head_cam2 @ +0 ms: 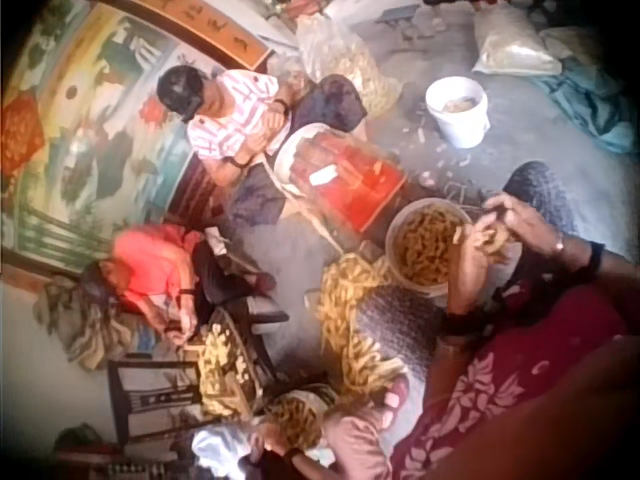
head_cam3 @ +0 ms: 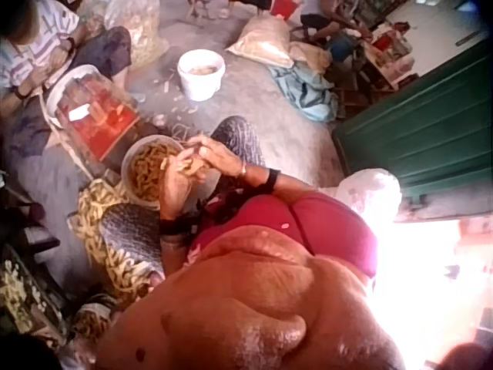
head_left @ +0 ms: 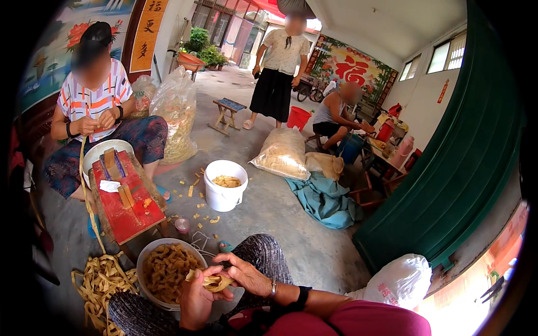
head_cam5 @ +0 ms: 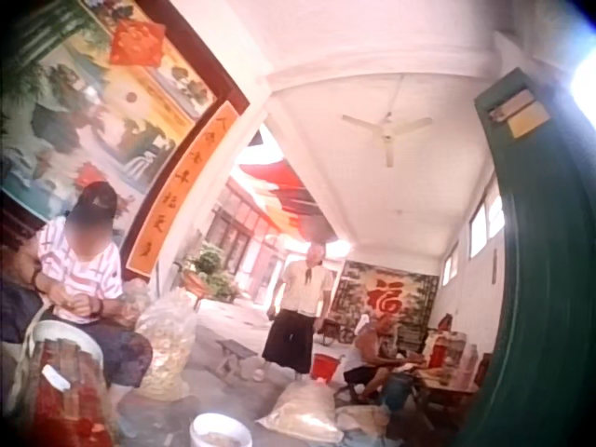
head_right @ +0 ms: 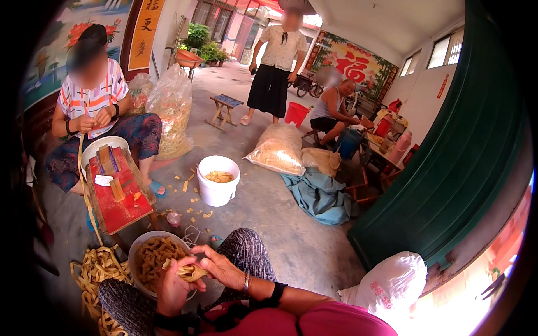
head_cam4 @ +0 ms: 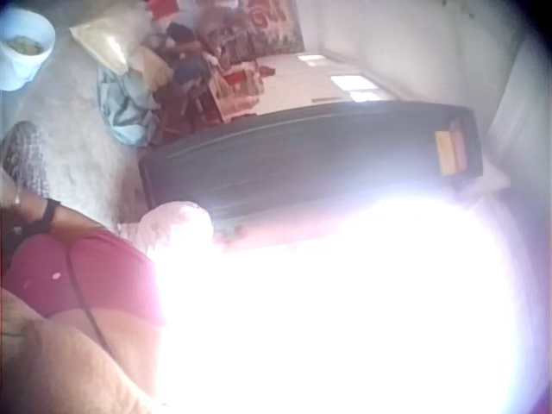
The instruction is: The person picks up long strips of dough, folds and braids them into specific shapes by hand, and places the finished pieces into a white bucket.
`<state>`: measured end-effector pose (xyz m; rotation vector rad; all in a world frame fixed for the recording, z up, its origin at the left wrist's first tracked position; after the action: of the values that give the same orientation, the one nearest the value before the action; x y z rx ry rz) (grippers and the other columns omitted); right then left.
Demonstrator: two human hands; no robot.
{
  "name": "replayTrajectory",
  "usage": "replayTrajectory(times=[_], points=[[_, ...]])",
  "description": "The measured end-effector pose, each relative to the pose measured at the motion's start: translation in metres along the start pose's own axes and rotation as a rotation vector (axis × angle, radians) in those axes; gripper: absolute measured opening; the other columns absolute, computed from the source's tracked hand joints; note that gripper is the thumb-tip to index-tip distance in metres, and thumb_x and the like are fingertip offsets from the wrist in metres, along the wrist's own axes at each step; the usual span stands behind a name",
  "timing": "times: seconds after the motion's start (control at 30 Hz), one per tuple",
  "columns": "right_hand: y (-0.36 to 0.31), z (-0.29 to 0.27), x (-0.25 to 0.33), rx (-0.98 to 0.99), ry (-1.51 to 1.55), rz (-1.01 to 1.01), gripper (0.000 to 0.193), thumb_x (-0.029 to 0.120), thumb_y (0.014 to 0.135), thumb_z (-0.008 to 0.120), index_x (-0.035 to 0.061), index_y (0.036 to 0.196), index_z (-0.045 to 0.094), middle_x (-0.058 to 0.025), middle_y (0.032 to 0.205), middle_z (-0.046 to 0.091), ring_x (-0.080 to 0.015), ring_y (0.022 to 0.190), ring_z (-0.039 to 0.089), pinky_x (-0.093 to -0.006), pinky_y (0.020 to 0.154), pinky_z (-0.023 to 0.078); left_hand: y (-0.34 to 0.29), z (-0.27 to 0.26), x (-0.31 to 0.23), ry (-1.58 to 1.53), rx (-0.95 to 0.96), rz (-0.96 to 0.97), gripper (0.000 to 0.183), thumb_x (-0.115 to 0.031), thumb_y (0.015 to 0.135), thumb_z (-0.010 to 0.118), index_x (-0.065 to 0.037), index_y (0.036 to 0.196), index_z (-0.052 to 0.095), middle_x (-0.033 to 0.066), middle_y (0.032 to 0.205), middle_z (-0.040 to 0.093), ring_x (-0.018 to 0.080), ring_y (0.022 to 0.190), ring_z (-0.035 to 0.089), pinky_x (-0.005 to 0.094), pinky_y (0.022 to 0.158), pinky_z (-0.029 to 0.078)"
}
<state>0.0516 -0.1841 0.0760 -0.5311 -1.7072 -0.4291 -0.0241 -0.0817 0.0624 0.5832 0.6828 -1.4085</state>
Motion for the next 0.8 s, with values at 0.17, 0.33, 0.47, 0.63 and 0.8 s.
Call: replayTrajectory(times=[0.17, 0.33, 0.47, 0.63, 0.8], points=[[-0.008, -0.008, -0.005, 0.028, -0.183, -0.129, 0.03, 0.024, 0.096, 0.047, -0.0003, 0.08, 0.052, -0.0025, 0.068, 0.042, -0.0096, 0.062, 0.037, -0.0284, 0.055, 0.036, -0.002, -0.015, -0.007, -0.331, -0.017, 0.005, 0.049, -0.041, 0.097, 0.032, 0.001, 0.108, 0.055, 0.0087, 0.087, 0.054, 0.0166, 0.064, 0.051, 0.0351, 0.056, 0.051], [-0.003, -0.007, 0.009, 0.01, -0.267, -0.242, 0.024, 0.02, 0.091, 0.057, -0.0002, 0.079, 0.054, -0.0053, 0.066, 0.046, -0.0121, 0.059, 0.044, -0.0285, 0.054, 0.039, 0.0, -0.017, -0.02, -0.262, -0.041, 0.083, 0.05, -0.041, 0.097, 0.033, 0.002, 0.112, 0.054, 0.0094, 0.09, 0.052, 0.0147, 0.064, 0.051, 0.0338, 0.056, 0.052], [0.021, -0.015, 0.031, -0.047, -0.474, -0.335, 0.02, 0.02, 0.089, 0.058, 0.002, 0.08, 0.056, -0.0105, 0.068, 0.052, -0.0245, 0.06, 0.054, -0.0314, 0.055, 0.043, 0.014, -0.009, -0.039, 0.046, -0.187, 0.12, 0.057, -0.046, 0.096, 0.033, 0.003, 0.122, 0.047, 0.0092, 0.098, 0.052, 0.0124, 0.064, 0.053, 0.0299, 0.055, 0.052], [0.044, -0.015, 0.048, -0.158, -0.708, -0.551, 0.015, 0.021, 0.084, 0.061, 0.006, 0.08, 0.059, -0.0096, 0.07, 0.055, -0.0295, 0.063, 0.057, -0.0359, 0.054, 0.045, 0.024, -0.027, -0.05, 0.355, -0.354, 0.083, 0.041, -0.039, 0.092, 0.051, -0.001, 0.105, 0.059, 0.0028, 0.07, 0.052, 0.0049, 0.048, 0.044, 0.0193, 0.044, 0.038], [0.053, -0.002, 0.021, 0.005, -0.603, -0.388, 0.021, 0.016, 0.087, 0.061, 0.0, 0.099, 0.058, -0.007, 0.077, 0.058, -0.0164, 0.067, 0.06, -0.0275, 0.052, 0.047, 0.016, -0.039, -0.048, 0.268, -0.31, 0.052, 0.022, -0.024, 0.092, 0.055, -0.003, 0.095, 0.058, -0.0022, 0.063, 0.047, 0.0016, 0.044, 0.034, 0.0172, 0.041, 0.031]])
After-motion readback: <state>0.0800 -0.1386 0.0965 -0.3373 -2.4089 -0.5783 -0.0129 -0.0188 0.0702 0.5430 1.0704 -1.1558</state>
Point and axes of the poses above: each hand's wrist, its own y-axis towards the middle knuckle, its own z-axis out of the palm, x = y × z, the point moved 6 cm from there along y, towards the middle knuckle
